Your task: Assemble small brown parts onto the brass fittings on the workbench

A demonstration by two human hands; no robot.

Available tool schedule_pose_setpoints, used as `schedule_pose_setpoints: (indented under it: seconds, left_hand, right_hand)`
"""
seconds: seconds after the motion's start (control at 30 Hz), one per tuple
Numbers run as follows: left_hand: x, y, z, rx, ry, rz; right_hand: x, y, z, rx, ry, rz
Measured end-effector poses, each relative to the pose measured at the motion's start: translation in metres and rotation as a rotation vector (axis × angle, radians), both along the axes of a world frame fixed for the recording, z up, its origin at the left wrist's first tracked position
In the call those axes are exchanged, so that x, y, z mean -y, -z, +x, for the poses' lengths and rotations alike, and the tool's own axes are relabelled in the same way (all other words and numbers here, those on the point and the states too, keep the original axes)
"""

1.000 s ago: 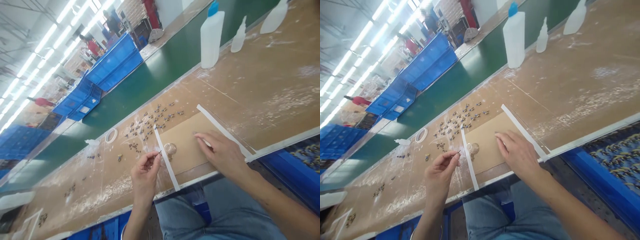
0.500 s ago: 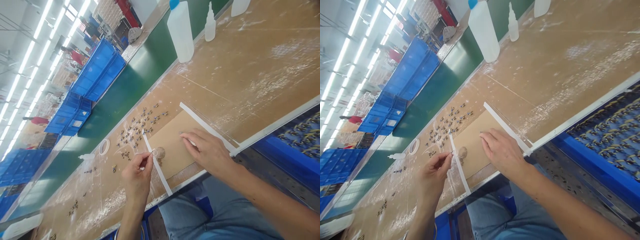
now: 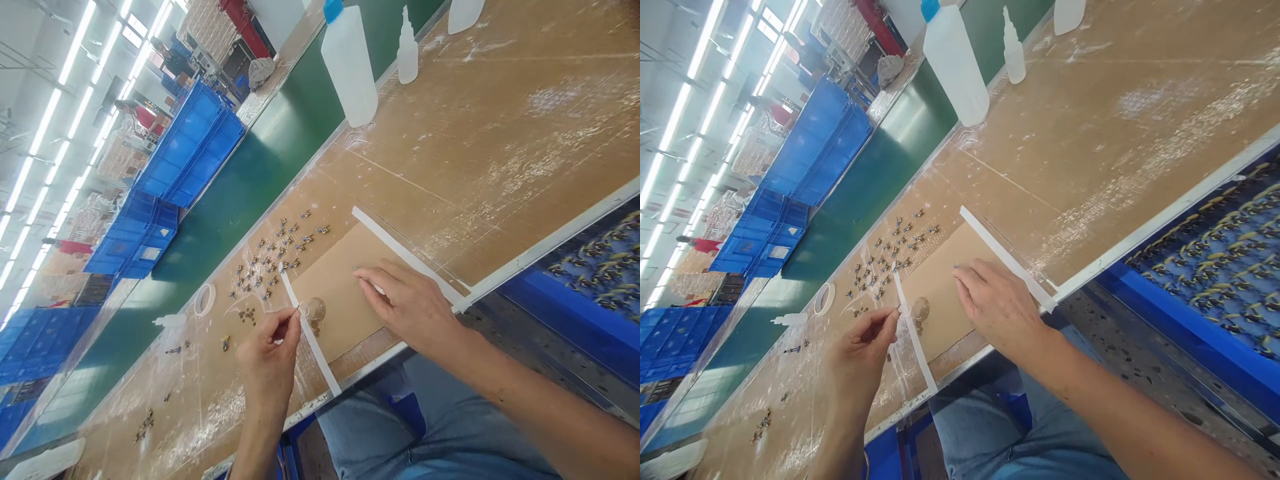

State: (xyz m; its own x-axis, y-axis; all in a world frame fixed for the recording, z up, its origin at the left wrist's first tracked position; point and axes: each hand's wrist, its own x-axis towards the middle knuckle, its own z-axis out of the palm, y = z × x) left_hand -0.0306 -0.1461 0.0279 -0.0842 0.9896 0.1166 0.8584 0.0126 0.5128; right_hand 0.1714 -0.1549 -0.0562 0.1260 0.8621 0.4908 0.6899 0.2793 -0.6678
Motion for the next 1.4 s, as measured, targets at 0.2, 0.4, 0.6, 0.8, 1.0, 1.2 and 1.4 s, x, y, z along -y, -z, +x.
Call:
schedule_pose_setpoints:
  seconds: [0.2,0.4,0.6,0.8,1.0,1.2,1.4]
  left_hand:
    - [0.028,-0.017,-0.020,0.102,-0.214,0.085]
    - [0.057,0.005,-0.067,0.291,-0.416,0.009]
    - [0.057,0.031,-0.082,0.417,-0.476,-0.002]
    - [0.053,0.035,-0.084,0.466,-0.472,-0.048]
    - [0.051,0.034,-0.087,0.374,-0.432,-0.094]
    - [0.049,0.033,-0.084,0.335,-0.425,-0.090]
    - [0.046,0.029,-0.080,0.277,-0.410,-0.110]
  right_hand:
    - [0.003,0.001,0.002,-0.055,-0.029,-0.019]
    - [0.005,0.005,0.004,-0.039,-0.050,0.035]
    - [0.006,0.003,0.004,0.056,-0.012,0.082]
    - [0.008,0.002,0.004,0.100,0.002,0.047]
    - [0.007,0.002,0.004,0.102,0.013,0.014]
    - [0.007,0.001,0.005,0.090,0.025,0.004]
    - [0.007,-0.001,0.005,0.072,0.016,-0.035]
